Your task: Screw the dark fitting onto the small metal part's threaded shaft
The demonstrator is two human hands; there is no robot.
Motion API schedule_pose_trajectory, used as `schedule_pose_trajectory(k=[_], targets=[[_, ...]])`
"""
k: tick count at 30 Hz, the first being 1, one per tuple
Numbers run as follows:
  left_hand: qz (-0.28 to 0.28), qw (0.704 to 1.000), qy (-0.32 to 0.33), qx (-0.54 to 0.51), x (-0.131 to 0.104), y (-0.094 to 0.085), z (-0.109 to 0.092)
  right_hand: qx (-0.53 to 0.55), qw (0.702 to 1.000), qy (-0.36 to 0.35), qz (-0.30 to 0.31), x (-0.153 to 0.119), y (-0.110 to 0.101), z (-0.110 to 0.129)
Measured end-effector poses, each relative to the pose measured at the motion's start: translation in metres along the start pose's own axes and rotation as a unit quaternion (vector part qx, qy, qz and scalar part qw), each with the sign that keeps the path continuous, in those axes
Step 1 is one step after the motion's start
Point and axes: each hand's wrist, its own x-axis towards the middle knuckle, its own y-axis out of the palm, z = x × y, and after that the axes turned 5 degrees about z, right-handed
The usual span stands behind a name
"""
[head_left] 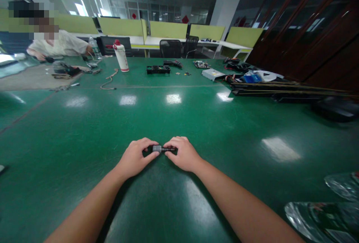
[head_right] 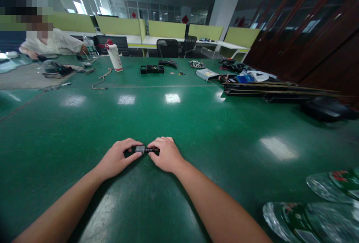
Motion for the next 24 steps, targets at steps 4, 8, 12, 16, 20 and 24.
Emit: schedule_pose_trajectory(k=[4, 8, 12, 16, 20, 24], targets=[[-0.003, 1.0, 0.002, 0.005, -0.0001, 0.0005, 0.0012, -0.002, 1.0, 0.0, 0.002, 0.0001, 0.0003, -0.0002], [-0.001, 1.0, 0.004, 0.006, 0.0002, 0.0007, 0.0019, -0.002, 1.0, -0.001, 0.002, -0.0001, -0.0002, 0.0004], [0.002, 1.0, 0.001, 0.004, 0.0004, 0.0002, 0.0011, -0.001, 1.0, 0.0, 0.003, -0.0002, -0.0005, 0.0007], [0.0, 1.0, 0.002, 0.006, 0.0003, 0.0004, 0.0012, -0.001, 1.0, -0.002, 0.004, 0.0001, 0.0, 0.0001], [-0.004, 1.0, 0.003, 0.007, 0.0004, 0.0007, 0.0015, -0.004, 1.0, 0.0, 0.005, 0.0003, 0.0001, 0.0001], [-0.003, 1.0, 0.005, 0.004, 0.0003, 0.0003, 0.0004, -0.003, 1.0, 0.0, 0.004, -0.0001, -0.0002, 0.0006]])
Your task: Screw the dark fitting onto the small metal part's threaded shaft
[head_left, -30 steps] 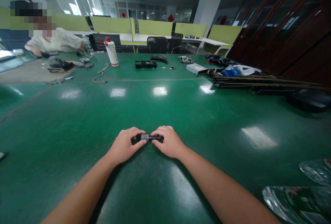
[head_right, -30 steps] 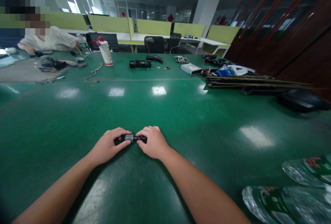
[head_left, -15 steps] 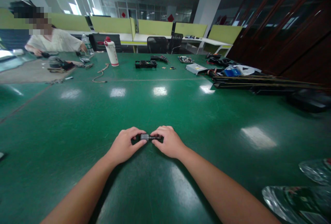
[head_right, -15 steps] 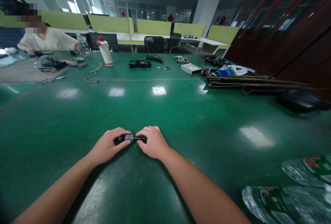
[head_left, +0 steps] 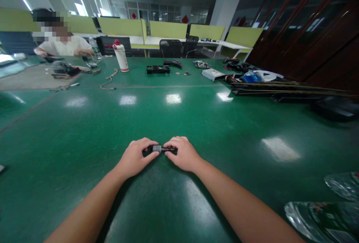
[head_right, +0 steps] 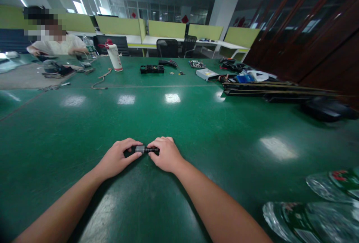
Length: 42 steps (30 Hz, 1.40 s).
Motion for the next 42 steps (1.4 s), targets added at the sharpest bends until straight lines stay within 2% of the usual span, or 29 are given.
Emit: schedule_pose_trajectory(k=[42], targets=[[0.006, 1.0, -0.002, -0.006, 0.0, 0.0009, 0.0017, -0.002, 1.0, -0.001, -0.003, 0.0, 0.001, -0.0016]])
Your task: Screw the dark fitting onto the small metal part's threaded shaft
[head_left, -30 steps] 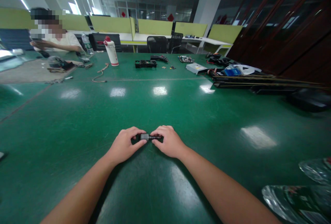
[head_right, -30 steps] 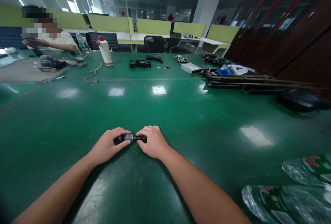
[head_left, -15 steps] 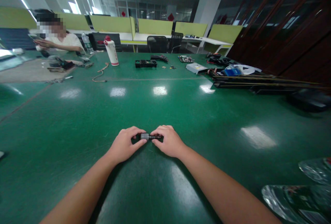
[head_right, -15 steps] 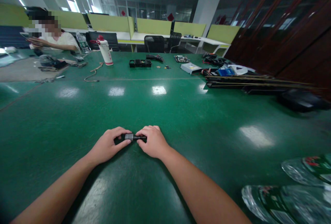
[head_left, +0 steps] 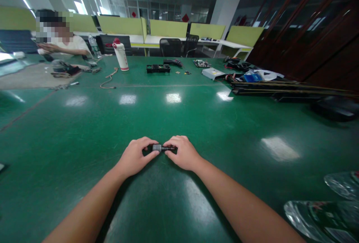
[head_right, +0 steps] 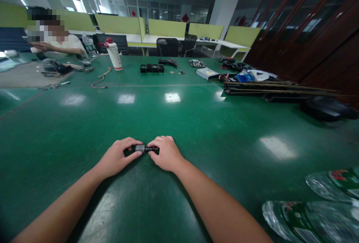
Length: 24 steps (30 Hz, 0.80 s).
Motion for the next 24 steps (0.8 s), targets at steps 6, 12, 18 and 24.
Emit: schedule_pose_trajectory(k=[6, 12, 18, 24], targets=[[-0.003, 1.0, 0.002, 0.0, 0.0005, 0.0, -0.0006, 0.0, 1.0, 0.002, 0.002, 0.0002, -0.0012, 0.0016], [-0.007, 1.0, 0.006, -0.002, 0.0003, -0.001, -0.0019, -0.001, 1.0, 0.003, 0.004, 0.0002, -0.0008, 0.0013], [-0.01, 1.0, 0.004, -0.003, 0.0003, -0.0005, -0.0024, 0.0, 1.0, 0.003, 0.001, -0.0005, 0.0001, 0.0002], [-0.009, 1.0, 0.006, -0.004, 0.0002, -0.0002, -0.002, -0.002, 1.0, 0.005, 0.004, -0.0002, -0.0008, 0.0008]])
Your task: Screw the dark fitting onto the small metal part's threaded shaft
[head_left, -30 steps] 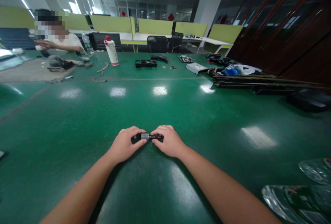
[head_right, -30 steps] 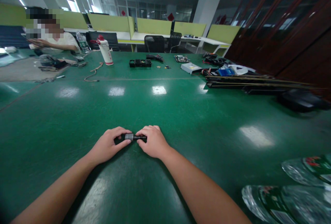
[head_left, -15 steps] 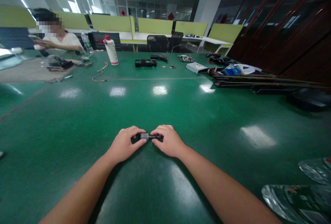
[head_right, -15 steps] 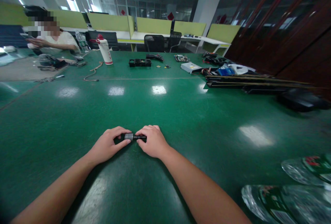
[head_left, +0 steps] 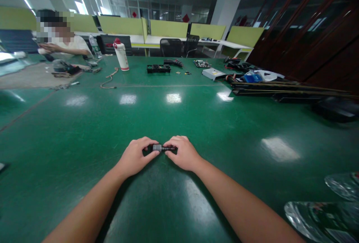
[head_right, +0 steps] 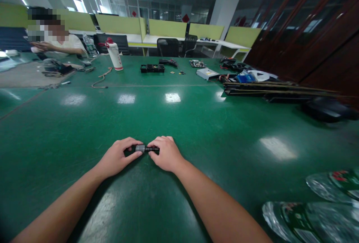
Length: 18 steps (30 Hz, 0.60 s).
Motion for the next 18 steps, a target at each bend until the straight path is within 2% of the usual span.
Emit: schedule_pose_trajectory(k=[10, 18], targets=[[0.007, 1.0, -0.004, 0.0, 0.0, -0.0013, -0.0011, 0.002, 1.0, 0.004, -0.001, 0.0, -0.0009, 0.0022], [0.01, 1.0, -0.022, 0.006, 0.0, -0.0014, -0.0011, -0.014, 0.998, 0.04, -0.038, -0.0005, -0.0019, -0.0016]])
